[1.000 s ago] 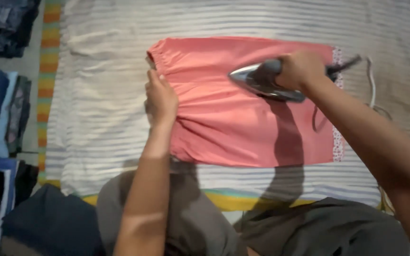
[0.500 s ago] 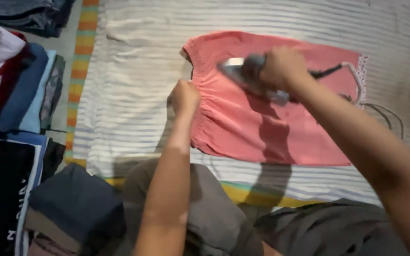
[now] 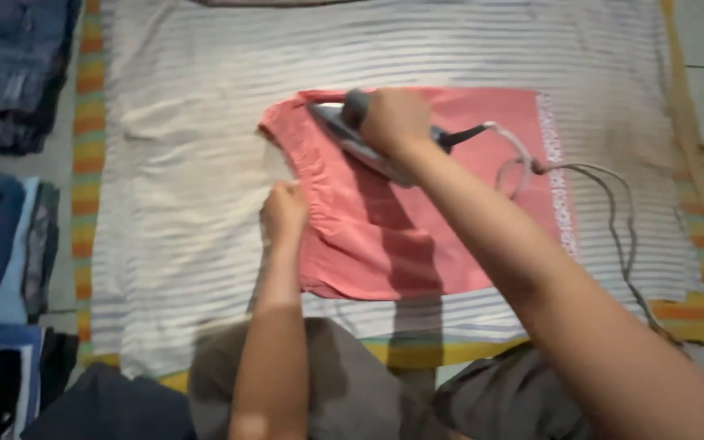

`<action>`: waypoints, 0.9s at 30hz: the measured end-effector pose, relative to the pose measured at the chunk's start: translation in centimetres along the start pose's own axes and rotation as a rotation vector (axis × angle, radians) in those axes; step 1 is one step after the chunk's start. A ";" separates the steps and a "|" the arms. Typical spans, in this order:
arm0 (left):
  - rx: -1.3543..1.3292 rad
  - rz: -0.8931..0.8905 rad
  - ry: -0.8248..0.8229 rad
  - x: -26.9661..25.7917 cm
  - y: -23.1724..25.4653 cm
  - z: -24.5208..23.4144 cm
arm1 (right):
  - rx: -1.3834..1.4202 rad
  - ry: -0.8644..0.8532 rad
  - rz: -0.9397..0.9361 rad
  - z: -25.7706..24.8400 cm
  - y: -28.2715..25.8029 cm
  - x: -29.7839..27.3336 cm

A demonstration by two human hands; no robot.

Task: Ironing and folding a pair of pink shorts on a cloth spread on the floor.

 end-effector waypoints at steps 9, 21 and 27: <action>-0.015 -0.152 -0.037 -4.2 3.8 -4.0 | 0.005 -0.103 -0.019 -1.6 5.6 -2.7; -0.362 -0.246 -0.751 -7.3 -0.6 -6.0 | -0.132 -0.055 0.326 -3.9 33.2 -8.2; -0.126 -0.267 -0.936 -7.8 -1.2 -7.5 | -0.304 -0.499 -0.017 -4.7 34.5 -23.9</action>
Point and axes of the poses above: each hand's wrist, its own x-axis towards the middle knuckle, its own z-axis out of the palm, y = z × x, the point moved 4 cm from there along x, towards the middle knuckle, and after that the axes turned 1 degree about x, right-handed, at the moved point
